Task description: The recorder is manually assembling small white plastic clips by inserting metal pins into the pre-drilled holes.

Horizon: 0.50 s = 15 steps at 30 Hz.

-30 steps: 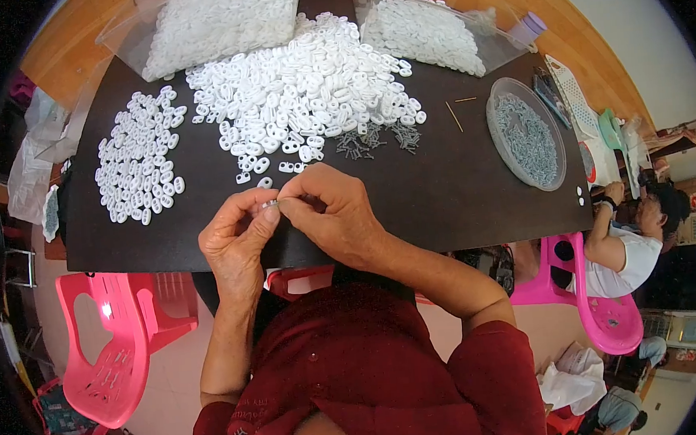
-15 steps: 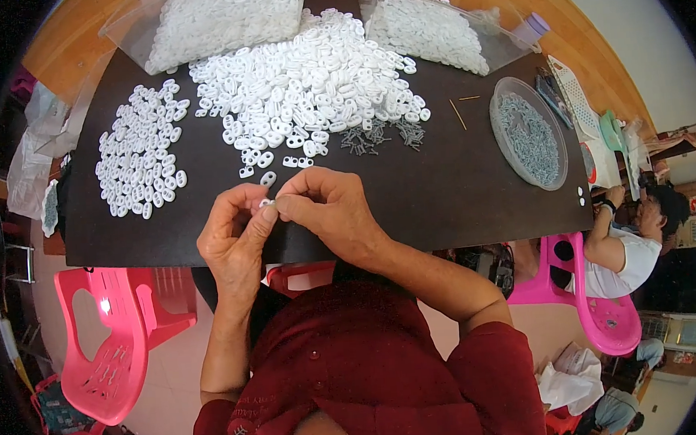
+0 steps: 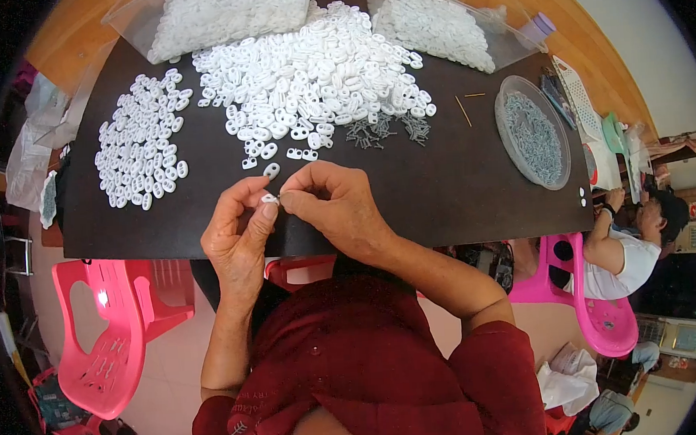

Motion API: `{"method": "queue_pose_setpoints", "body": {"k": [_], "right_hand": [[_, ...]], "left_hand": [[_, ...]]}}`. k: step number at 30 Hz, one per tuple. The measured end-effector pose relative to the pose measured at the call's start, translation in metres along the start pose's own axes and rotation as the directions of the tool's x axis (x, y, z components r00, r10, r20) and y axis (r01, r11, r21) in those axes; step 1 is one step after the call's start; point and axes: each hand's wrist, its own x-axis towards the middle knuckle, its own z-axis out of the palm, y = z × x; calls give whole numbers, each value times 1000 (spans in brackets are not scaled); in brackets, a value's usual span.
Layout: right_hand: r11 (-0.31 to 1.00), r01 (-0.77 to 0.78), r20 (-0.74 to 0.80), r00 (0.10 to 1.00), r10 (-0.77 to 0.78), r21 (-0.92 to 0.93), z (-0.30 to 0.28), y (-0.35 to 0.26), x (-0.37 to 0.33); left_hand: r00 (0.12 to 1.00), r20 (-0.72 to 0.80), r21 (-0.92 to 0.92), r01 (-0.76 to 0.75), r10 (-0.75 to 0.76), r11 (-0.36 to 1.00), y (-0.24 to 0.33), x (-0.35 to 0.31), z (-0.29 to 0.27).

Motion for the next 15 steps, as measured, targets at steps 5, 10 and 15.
{"method": "queue_pose_setpoints", "body": {"k": [5,10,15], "right_hand": [[997,31,9,1000,-30,-76,-1,0,-1],[988,47,37,998,-42,-146,-2,0,1],[982,57,54,997,-48,-181,-2,1,2]], "left_hand": [[999,-14,144,-47,50,989,-1,0,0],[991,29,231,-130,127,964,1,1,-3],[986,52,254,-165,157,953,3,2,-4]]}}
